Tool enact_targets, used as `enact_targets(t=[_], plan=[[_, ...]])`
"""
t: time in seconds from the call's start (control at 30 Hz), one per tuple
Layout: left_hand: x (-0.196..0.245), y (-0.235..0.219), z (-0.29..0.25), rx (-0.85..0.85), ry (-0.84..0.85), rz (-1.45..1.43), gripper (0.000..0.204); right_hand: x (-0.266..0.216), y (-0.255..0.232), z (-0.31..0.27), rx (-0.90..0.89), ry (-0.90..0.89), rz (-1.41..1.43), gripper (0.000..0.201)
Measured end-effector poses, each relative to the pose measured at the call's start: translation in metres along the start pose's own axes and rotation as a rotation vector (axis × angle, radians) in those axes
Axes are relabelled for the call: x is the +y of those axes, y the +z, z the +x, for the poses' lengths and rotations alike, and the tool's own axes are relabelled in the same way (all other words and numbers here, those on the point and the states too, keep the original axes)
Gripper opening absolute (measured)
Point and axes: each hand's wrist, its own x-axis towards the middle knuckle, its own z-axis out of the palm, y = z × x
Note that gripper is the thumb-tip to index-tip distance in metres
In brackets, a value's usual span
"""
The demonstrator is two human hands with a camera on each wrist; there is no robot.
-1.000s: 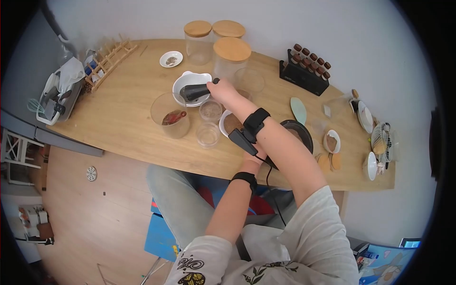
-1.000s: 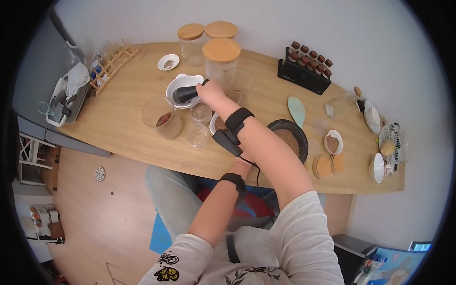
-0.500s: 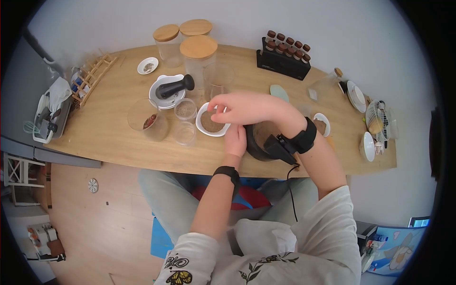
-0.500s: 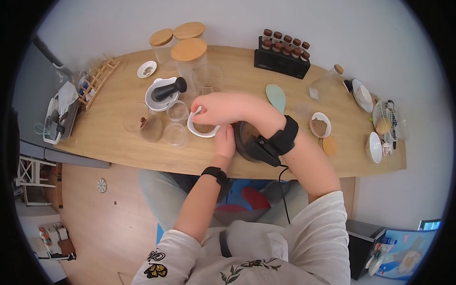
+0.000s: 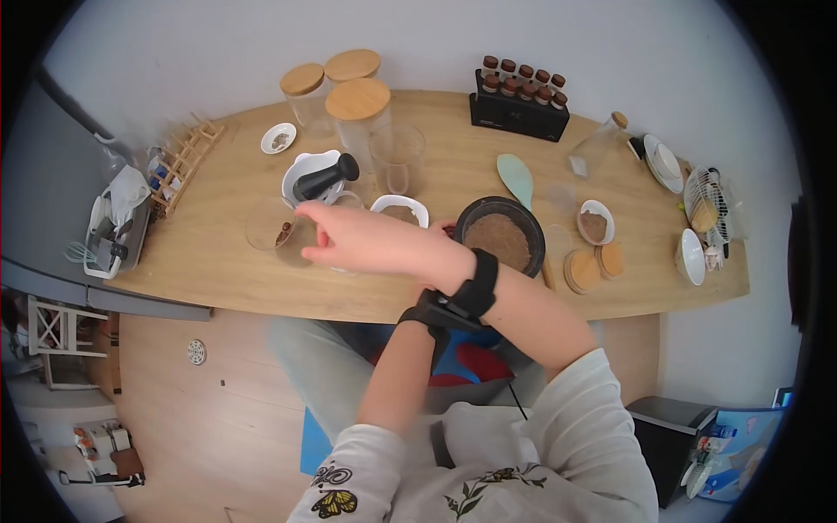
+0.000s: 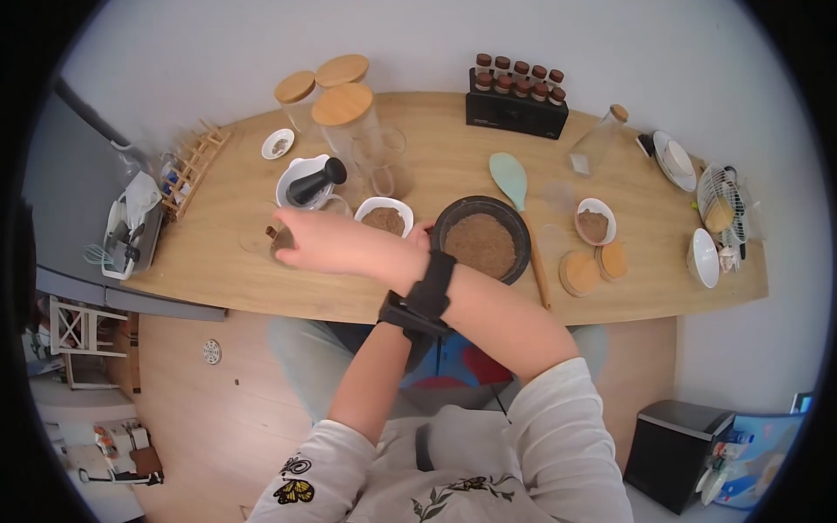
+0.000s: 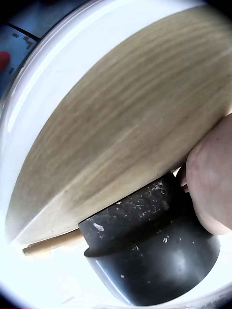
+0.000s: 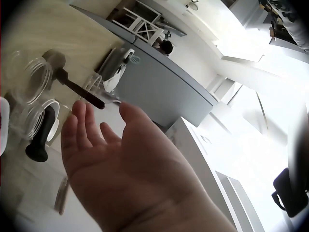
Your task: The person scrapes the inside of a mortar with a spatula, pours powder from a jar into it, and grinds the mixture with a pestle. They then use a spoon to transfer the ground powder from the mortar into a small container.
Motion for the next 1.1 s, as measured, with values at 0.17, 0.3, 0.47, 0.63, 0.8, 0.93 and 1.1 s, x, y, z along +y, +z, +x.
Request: enact_targets(t=[0.17,0.3,0.47,0.63,0.8,0.93,1.1], plan=[[0.015,0.005,-0.007,0.077,0.147,0.133,0.028,0.016,0.036,0.051,0.060,0.094,-0.130,0.037],[0.000,-0.002,0.000,0.043,0.117,0.169,0.028,0.032,0.052,0.061,0.177,0.038,-0.135,0.023],[-0.017,0.001,0.003,0.117,0.109,0.142,0.029,0.017,0.038,0.040,0.352,-0.202,-0.078,0.014],[-0.012,0.002,0.001,0.154,0.146,0.169,0.029,0.002,0.027,0.018,0.469,-0.279,-0.130,0.014],[0.011,0.012,-0.009,0.187,0.080,-0.148,0.027,0.008,0.012,-0.021,0.639,-0.098,0.504,0.013],[0.013,0.003,-0.004,0.169,0.115,0.362,0.026,0.013,-0.025,-0.100,0.970,-0.003,0.752,0.013],[0.007,0.004,-0.004,0.198,0.189,0.340,0.026,0.045,-0.037,-0.179,1.146,-0.061,0.647,0.011]])
